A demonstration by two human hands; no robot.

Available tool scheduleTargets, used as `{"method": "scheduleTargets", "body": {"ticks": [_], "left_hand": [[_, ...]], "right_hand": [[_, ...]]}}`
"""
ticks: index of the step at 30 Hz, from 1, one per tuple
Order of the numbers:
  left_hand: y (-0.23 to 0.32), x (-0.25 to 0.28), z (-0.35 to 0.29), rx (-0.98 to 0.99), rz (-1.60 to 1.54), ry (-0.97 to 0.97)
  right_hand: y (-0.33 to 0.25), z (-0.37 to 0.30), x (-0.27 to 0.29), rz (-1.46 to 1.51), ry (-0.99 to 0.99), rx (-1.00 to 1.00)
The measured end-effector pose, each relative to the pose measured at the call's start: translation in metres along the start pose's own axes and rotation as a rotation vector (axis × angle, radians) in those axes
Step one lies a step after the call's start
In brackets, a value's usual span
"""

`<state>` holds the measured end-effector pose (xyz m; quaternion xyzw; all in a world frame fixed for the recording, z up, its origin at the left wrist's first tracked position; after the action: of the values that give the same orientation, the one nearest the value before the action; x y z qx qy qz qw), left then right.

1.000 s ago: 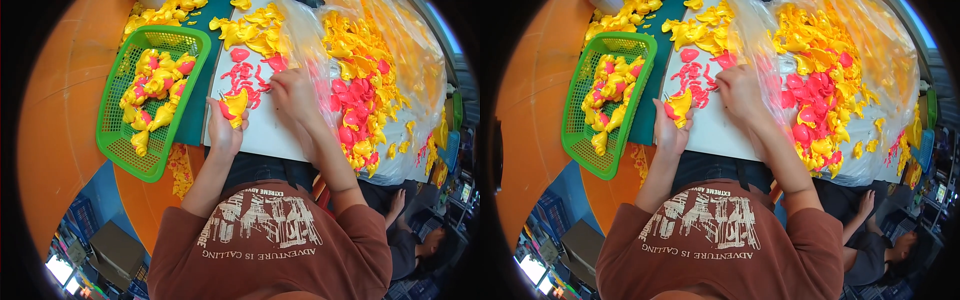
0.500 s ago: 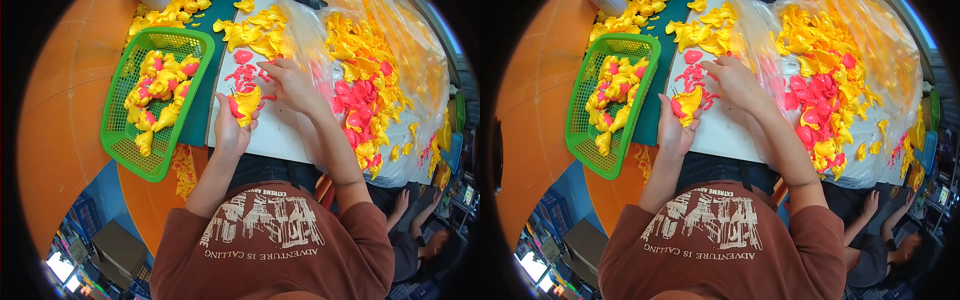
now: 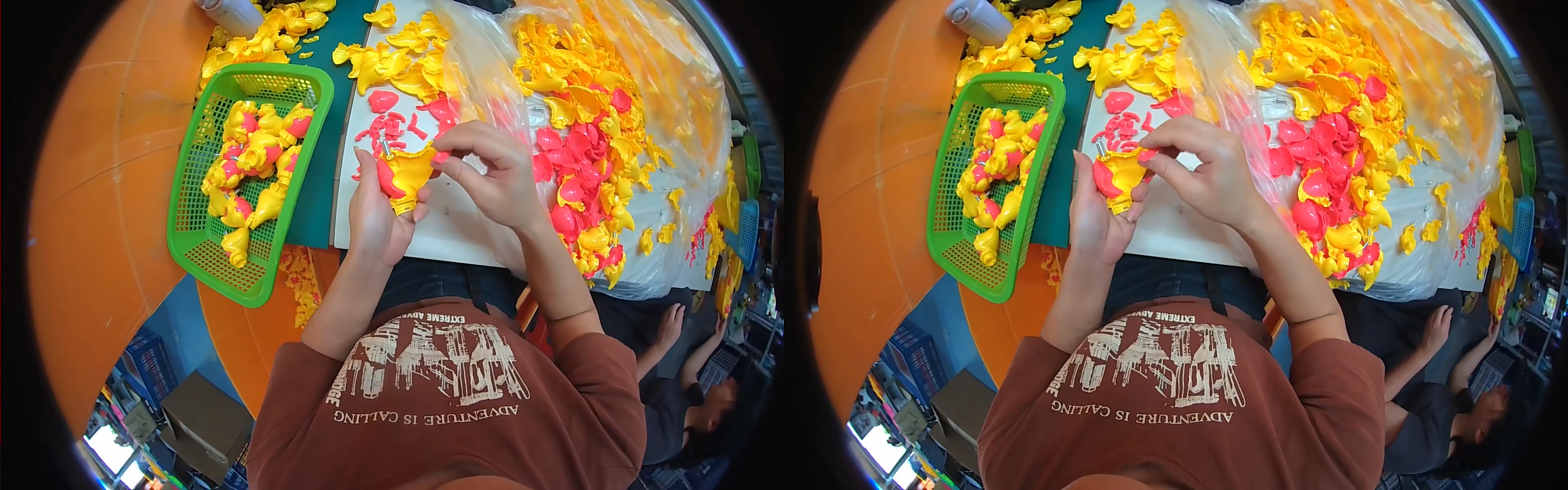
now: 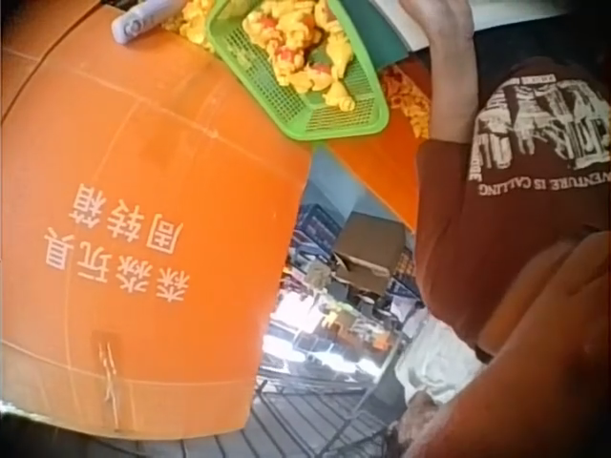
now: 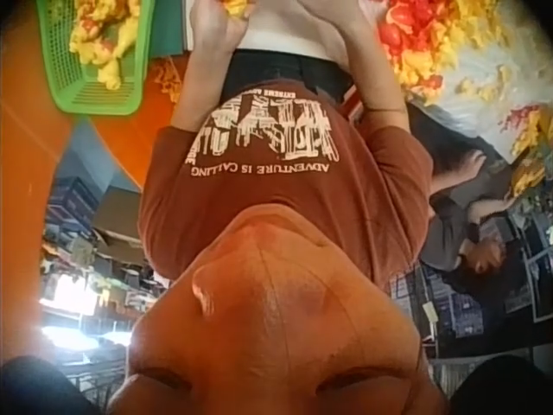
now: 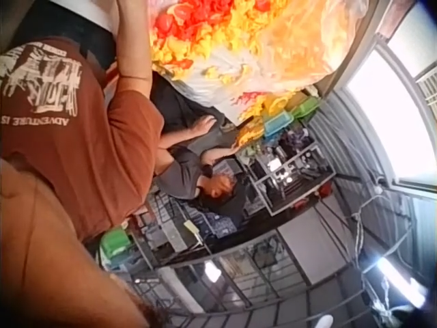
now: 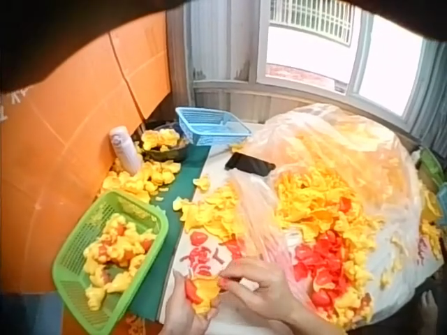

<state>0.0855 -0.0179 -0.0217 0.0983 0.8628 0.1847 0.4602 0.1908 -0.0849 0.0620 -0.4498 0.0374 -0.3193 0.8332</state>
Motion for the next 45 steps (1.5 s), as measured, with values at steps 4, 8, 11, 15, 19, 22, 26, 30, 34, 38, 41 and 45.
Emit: {"method": "scheduleTargets", "body": {"ticks": [4, 8, 11, 15, 19, 22, 26, 30, 34, 38, 41, 45], "left_hand": [[0.001, -0.003, -0.004, -0.058, 0.058, 0.076], [0.004, -0.01, -0.009, -0.155, 0.158, 0.096], [0.005, -0.014, -0.011, -0.212, 0.19, 0.078], [0.006, -0.017, -0.012, -0.263, 0.197, 0.072], [0.007, -0.007, -0.011, -0.282, 0.234, 0.118], [0.005, 0.0, -0.013, -0.239, 0.224, 0.132], [0.004, 0.008, -0.007, -0.189, 0.239, 0.125], [0.003, 0.034, -0.001, -0.126, 0.125, 0.108], [0.008, 0.062, 0.005, -0.087, -0.039, 0.157], [0.009, 0.072, 0.007, -0.105, -0.12, 0.251], [0.006, 0.068, 0.009, -0.089, -0.125, 0.16], [0.008, 0.068, 0.008, -0.098, -0.148, 0.197]], "right_hand": [[-0.024, 0.004, -0.003, -0.37, -0.071, 0.261], [-0.032, 0.003, -0.012, -0.499, -0.11, 0.311], [-0.035, 0.004, -0.016, -0.568, -0.137, 0.32], [-0.035, 0.004, -0.022, -0.632, -0.177, 0.31], [-0.032, 0.007, -0.026, -0.655, -0.201, 0.333], [-0.008, 0.008, -0.022, -0.358, -0.217, 0.221], [0.055, -0.013, -0.037, 0.364, -0.239, -0.508], [0.065, -0.012, -0.058, 0.283, -0.315, -0.507], [0.083, 0.031, -0.038, -0.208, -0.309, -0.343], [0.099, 0.067, -0.013, -1.063, -0.199, -0.032], [0.124, 0.068, -0.022, -1.222, -0.416, -0.181], [0.101, 0.061, 0.024, -0.728, -0.103, -0.255]]}}
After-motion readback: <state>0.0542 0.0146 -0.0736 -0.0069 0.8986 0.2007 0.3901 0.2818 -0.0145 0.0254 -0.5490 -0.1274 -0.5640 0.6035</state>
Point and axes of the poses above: each hand's wrist, its own z-axis towards the middle knuckle, its own x-axis out of the back of the hand, y = z × x, the point moved 8 cm from there along z, towards the middle knuckle, and after that the axes turned 13 degrees about x, right-handed, at the moved point
